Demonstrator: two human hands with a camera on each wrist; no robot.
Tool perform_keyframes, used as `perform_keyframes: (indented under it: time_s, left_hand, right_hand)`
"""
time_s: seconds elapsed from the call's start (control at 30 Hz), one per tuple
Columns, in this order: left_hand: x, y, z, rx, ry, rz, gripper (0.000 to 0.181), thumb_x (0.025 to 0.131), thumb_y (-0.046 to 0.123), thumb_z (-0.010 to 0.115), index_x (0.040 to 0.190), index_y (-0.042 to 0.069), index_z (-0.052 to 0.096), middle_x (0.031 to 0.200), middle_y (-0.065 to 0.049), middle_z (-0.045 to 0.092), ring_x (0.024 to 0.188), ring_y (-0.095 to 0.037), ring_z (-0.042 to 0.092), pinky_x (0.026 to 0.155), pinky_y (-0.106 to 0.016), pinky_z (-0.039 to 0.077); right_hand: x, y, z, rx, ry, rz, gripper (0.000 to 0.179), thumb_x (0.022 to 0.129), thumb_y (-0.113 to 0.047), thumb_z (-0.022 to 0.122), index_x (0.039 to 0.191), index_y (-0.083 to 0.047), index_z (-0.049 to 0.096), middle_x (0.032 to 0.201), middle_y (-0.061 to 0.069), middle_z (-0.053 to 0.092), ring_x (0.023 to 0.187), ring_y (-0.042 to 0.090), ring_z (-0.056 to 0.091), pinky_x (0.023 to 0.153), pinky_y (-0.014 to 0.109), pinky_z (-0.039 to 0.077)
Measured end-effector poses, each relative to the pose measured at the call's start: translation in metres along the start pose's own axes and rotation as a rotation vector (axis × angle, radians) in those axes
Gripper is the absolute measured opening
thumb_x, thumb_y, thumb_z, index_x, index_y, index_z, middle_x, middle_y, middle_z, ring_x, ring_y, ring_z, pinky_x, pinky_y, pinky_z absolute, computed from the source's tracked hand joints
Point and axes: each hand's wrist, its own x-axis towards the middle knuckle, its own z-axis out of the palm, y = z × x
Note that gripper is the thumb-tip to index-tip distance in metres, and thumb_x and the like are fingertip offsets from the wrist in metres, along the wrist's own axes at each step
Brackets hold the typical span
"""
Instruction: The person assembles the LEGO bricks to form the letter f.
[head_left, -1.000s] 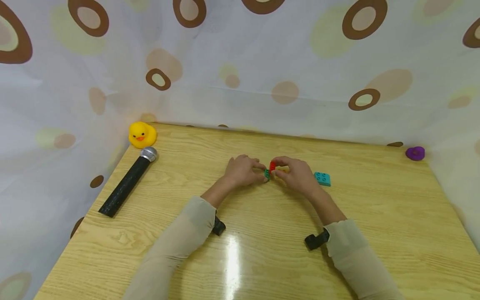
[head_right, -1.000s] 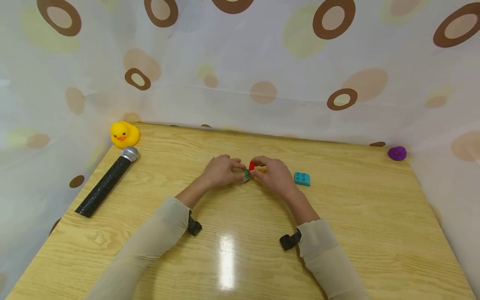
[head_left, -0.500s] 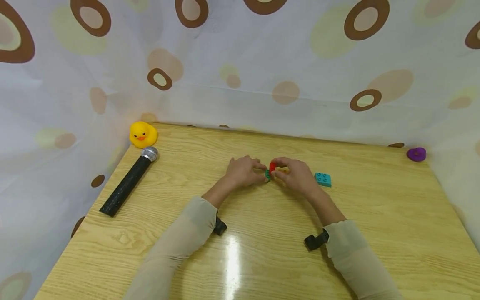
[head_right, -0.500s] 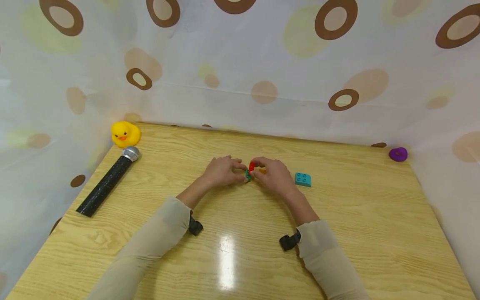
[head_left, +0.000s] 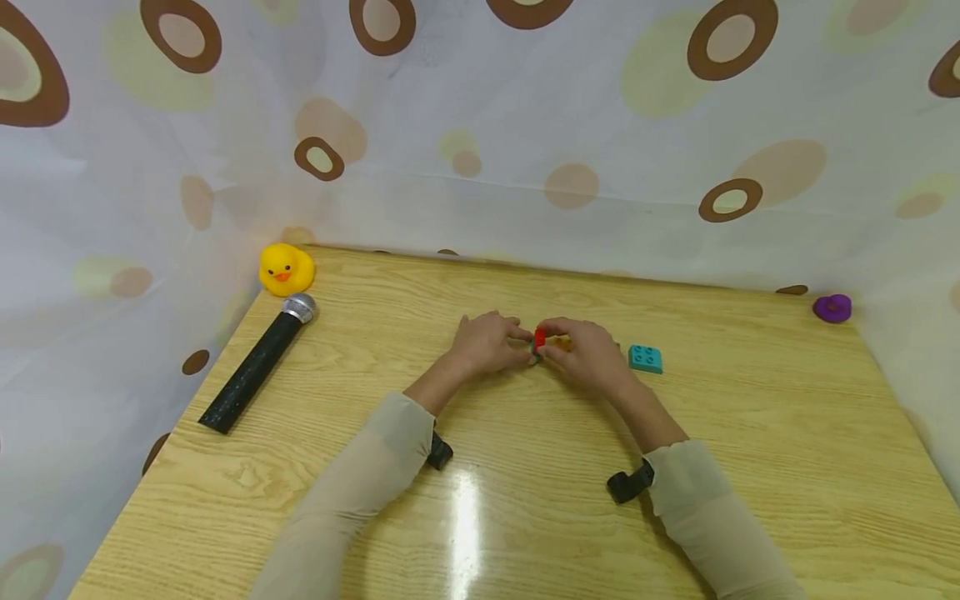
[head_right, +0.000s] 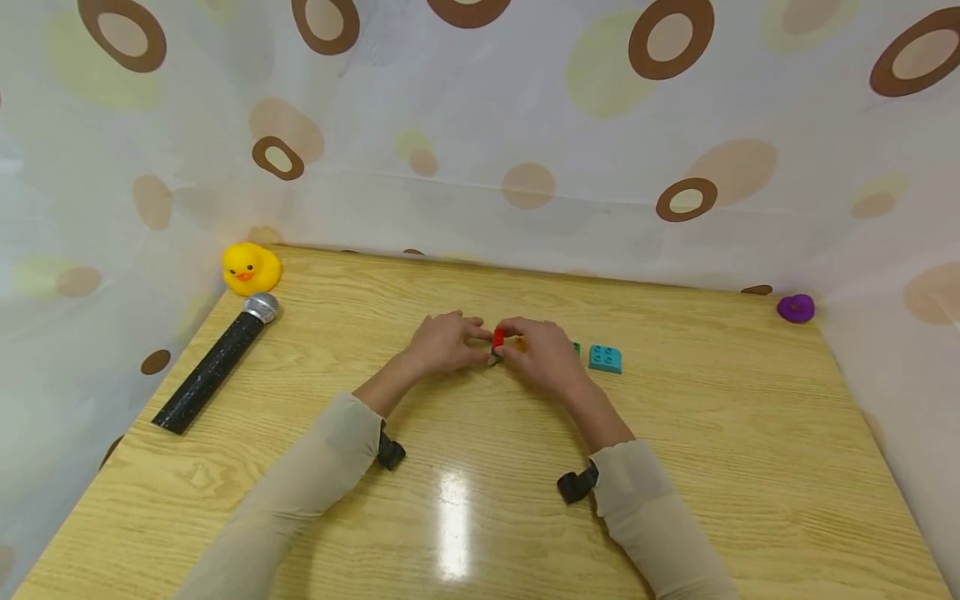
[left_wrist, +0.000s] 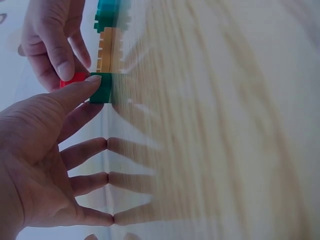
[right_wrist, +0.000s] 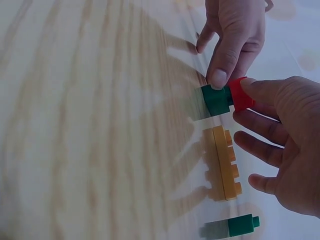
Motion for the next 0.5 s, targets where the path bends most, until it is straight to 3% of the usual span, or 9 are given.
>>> perform_keyframes:
  time_s: [0.5]
  left_hand:
    - [-0.0003,0.0024,0.0007,-0.02,0.005,-0.017,0.048,0.092,0.052,0.07,0.136,0.033,0.067,0.154,0.0,0.053,0.15,-0.036,0.038,0.115,-0.074,0.022]
  right_hand:
    - [0.0004,-0.0011,0.0025,-0.027,0.009,-0.033,0.031,0.098,-0.023,0.07,0.124,-0.008,0.07,0.121,0.011,0.074,0.111,0.032,0.068,0.095,0.051,0.055]
